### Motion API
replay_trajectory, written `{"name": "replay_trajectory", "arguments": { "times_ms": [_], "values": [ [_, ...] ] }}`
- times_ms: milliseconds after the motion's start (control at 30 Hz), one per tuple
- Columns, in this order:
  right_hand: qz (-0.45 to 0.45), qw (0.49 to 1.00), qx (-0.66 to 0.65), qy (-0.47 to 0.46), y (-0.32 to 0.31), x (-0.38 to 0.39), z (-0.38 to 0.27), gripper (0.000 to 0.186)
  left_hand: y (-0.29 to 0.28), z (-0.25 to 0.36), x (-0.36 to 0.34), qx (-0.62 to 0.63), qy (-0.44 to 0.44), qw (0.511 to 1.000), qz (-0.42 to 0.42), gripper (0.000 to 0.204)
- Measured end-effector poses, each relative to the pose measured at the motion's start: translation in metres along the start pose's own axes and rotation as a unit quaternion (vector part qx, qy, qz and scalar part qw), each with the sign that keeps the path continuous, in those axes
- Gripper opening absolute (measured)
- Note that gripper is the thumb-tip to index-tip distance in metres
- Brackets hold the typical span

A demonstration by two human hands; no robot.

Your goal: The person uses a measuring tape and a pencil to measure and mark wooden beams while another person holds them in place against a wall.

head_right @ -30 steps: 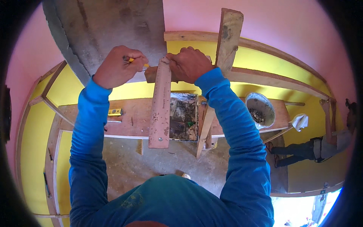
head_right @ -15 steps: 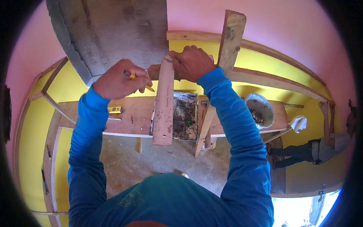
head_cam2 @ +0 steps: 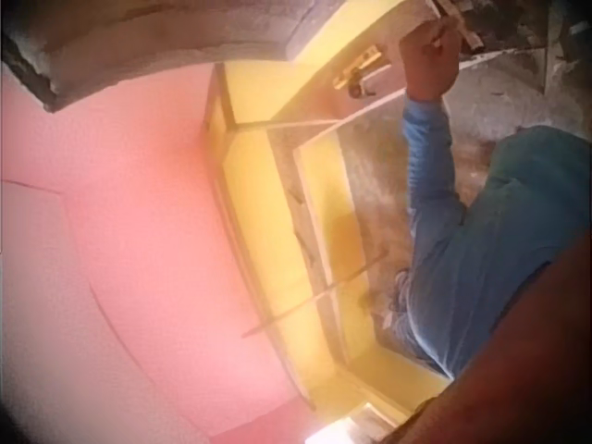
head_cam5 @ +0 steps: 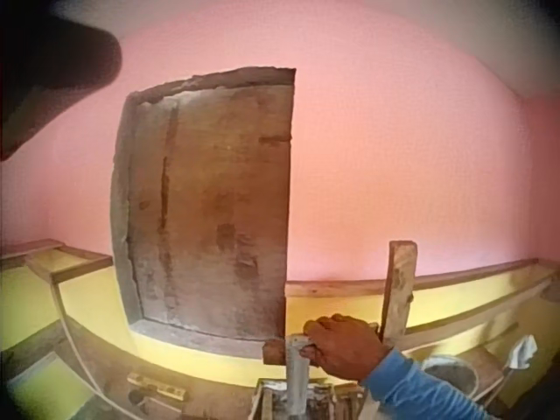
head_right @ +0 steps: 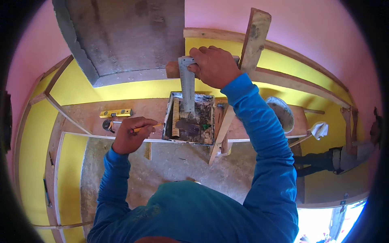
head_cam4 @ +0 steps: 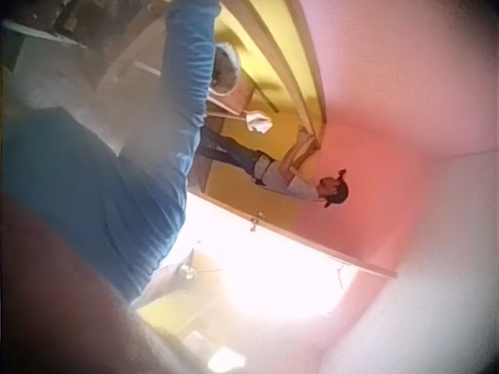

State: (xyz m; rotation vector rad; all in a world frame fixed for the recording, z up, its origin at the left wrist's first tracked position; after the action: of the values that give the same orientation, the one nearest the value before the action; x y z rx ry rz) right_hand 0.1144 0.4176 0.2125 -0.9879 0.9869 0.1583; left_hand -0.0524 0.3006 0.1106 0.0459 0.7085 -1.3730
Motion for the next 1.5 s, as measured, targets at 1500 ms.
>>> {"name": "replay_trajectory", "arguments": {
  "times_ms": [1500],
  "values": [
    [-0.194, 0.977, -0.082, 0.029, 0.022, -0.023, 0.028, 0.035, 0.048, -0.019, -0.040, 0.028, 0.108, 0.957, 0.269, 0.019]
  ]
}}
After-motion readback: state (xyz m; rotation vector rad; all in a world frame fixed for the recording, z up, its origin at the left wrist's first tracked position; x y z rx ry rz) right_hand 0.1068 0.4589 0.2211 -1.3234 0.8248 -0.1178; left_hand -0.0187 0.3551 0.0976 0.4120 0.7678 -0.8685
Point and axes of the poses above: each hand's wrist, its own x-axis away from the middle knuckle, its own y-axis out of the palm, z = x × y, the point moved 6 cm from there along -x, towards the middle knuckle, and after that the axes turned 14 degrees about z, right-handed, at the moved point
